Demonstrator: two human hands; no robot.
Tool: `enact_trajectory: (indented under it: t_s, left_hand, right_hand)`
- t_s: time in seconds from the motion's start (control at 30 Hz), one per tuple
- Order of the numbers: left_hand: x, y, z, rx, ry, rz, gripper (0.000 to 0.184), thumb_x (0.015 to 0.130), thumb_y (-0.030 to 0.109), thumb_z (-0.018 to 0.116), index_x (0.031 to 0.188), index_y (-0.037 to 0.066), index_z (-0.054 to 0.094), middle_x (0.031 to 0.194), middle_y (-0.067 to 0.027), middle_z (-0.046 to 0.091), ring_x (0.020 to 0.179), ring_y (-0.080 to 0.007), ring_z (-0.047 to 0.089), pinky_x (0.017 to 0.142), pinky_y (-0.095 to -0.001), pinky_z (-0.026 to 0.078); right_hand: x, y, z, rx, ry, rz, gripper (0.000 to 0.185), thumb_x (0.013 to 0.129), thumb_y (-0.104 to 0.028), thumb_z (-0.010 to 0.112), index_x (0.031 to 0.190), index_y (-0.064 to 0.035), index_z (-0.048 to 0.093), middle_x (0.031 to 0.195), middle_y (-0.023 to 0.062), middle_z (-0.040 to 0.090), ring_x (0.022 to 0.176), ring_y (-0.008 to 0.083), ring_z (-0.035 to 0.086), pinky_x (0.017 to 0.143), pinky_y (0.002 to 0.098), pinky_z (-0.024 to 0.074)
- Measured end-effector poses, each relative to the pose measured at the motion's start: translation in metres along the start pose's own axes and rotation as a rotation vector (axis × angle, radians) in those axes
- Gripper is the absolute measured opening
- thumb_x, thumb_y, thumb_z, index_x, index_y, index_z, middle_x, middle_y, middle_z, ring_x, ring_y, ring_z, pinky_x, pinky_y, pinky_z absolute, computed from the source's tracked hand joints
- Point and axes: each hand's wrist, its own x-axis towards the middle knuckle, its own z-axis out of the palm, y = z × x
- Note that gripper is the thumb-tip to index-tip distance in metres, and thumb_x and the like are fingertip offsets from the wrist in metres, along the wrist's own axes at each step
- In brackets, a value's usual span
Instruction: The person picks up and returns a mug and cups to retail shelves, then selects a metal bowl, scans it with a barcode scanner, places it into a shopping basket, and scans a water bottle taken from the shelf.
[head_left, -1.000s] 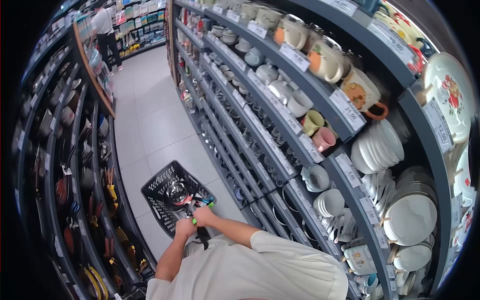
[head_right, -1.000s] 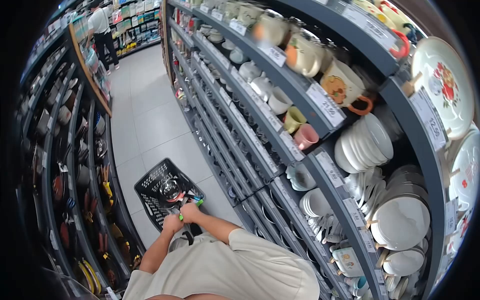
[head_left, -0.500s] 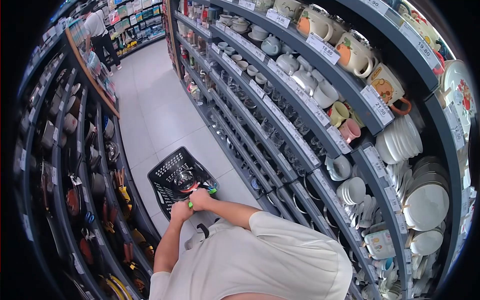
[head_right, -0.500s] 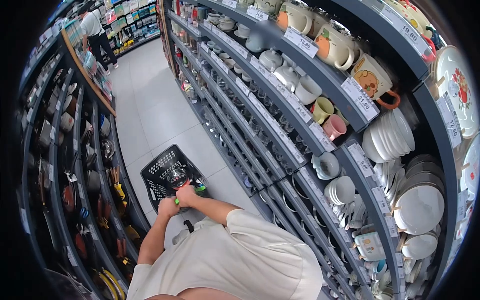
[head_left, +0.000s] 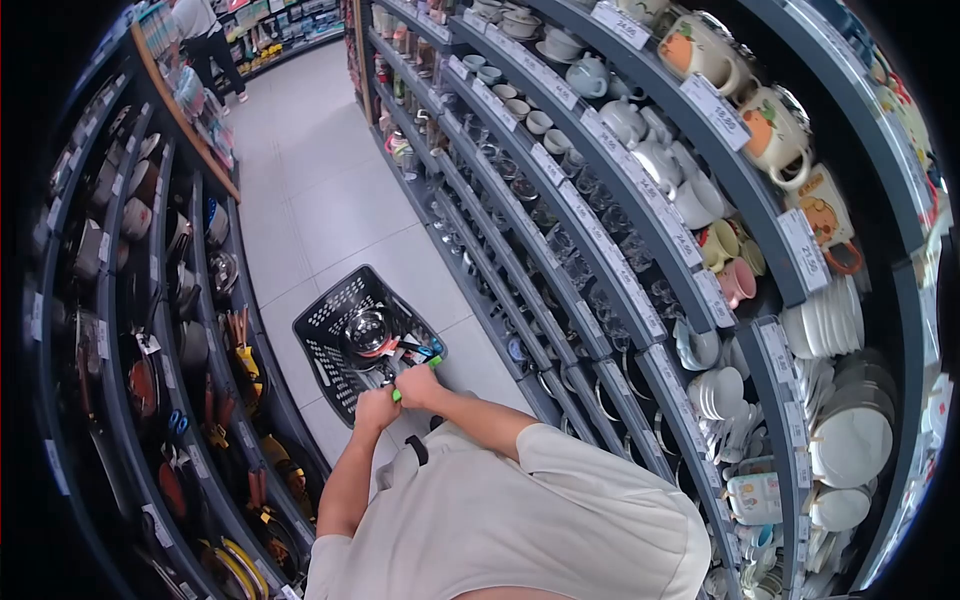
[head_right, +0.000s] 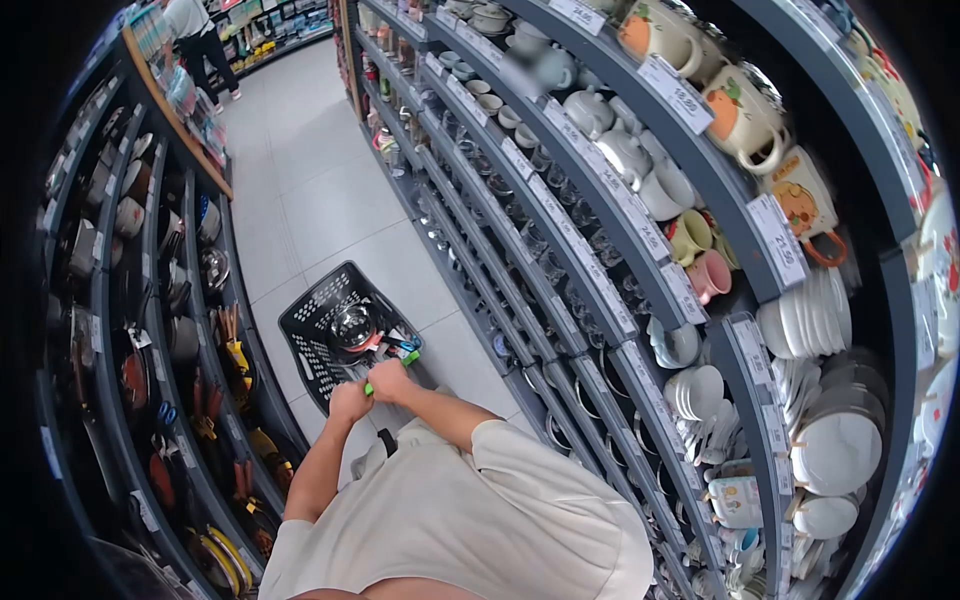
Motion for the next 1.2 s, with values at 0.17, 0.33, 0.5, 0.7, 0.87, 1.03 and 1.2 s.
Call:
enact_trajectory:
  t_s: [0.17,0.33,0.5,0.7,0.87,1.03,1.2]
  left_hand:
    - [0.019,-0.004,-0.009,-0.03,-0.016,-0.041,0.024,0.075,0.03,0.062,0.083,0.007,0.064,0.072,-0.0185,0.066,0.068,-0.0369,0.065,0.065,-0.0476,0.053]
    - [0.034,-0.024,-0.016,0.001,-0.018,-0.067,0.022,0.075,0.028,0.062,0.085,0.008,0.065,0.073,-0.0191,0.066,0.068,-0.037,0.065,0.065,-0.0472,0.053]
    - [0.052,-0.05,-0.016,0.022,0.034,-0.024,0.021,0.073,0.028,0.063,0.083,0.009,0.065,0.069,-0.0187,0.065,0.065,-0.0356,0.065,0.062,-0.047,0.053]
    - [0.06,-0.068,-0.024,0.033,0.045,-0.013,0.02,0.073,0.028,0.063,0.08,0.009,0.065,0.07,-0.0174,0.065,0.064,-0.0355,0.065,0.062,-0.0467,0.053]
    - [0.075,-0.084,-0.043,0.035,0.019,-0.025,0.021,0.073,0.029,0.064,0.081,0.009,0.065,0.071,-0.0169,0.066,0.066,-0.0355,0.065,0.064,-0.0465,0.053]
    - [0.089,-0.115,-0.051,0.005,0.022,-0.036,0.022,0.074,0.03,0.064,0.082,0.009,0.066,0.072,-0.0177,0.066,0.068,-0.0361,0.065,0.066,-0.0471,0.053]
    - [0.12,-0.139,-0.074,0.009,-0.012,-0.027,0.023,0.075,0.03,0.063,0.084,0.009,0.066,0.072,-0.0188,0.066,0.068,-0.0361,0.065,0.066,-0.0469,0.053]
  right_hand:
    - [0.023,0.012,0.001,0.046,0.089,-0.043,0.018,0.065,-0.026,0.066,0.073,-0.011,0.072,0.076,0.0113,0.07,0.072,0.0267,0.069,0.063,0.0406,0.0538]
    - [0.048,0.009,-0.006,0.071,0.102,-0.074,0.017,0.067,-0.025,0.065,0.074,-0.0112,0.072,0.076,0.0114,0.07,0.073,0.0265,0.069,0.064,0.0407,0.054]
    - [0.074,0.011,-0.01,0.108,0.177,-0.09,0.017,0.068,-0.027,0.065,0.074,-0.0124,0.072,0.074,0.01,0.07,0.07,0.0267,0.069,0.063,0.0411,0.0537]
    - [0.095,0.007,-0.019,0.102,0.161,-0.115,0.016,0.068,-0.026,0.066,0.074,-0.0126,0.072,0.077,0.0096,0.07,0.073,0.0269,0.069,0.065,0.0403,0.0533]
    - [0.119,0.003,-0.029,0.102,0.15,-0.097,0.017,0.068,-0.027,0.066,0.075,-0.0125,0.072,0.077,0.0094,0.07,0.072,0.0271,0.069,0.065,0.0403,0.0535]
    - [0.148,-0.007,-0.041,0.1,0.164,-0.119,0.017,0.069,-0.027,0.065,0.074,-0.0122,0.071,0.076,0.0091,0.07,0.072,0.0266,0.069,0.064,0.0397,0.053]
    - [0.185,-0.008,-0.062,0.051,0.122,-0.075,0.015,0.069,-0.025,0.065,0.073,-0.0119,0.071,0.076,0.0094,0.069,0.072,0.0266,0.069,0.062,0.0394,0.0523]
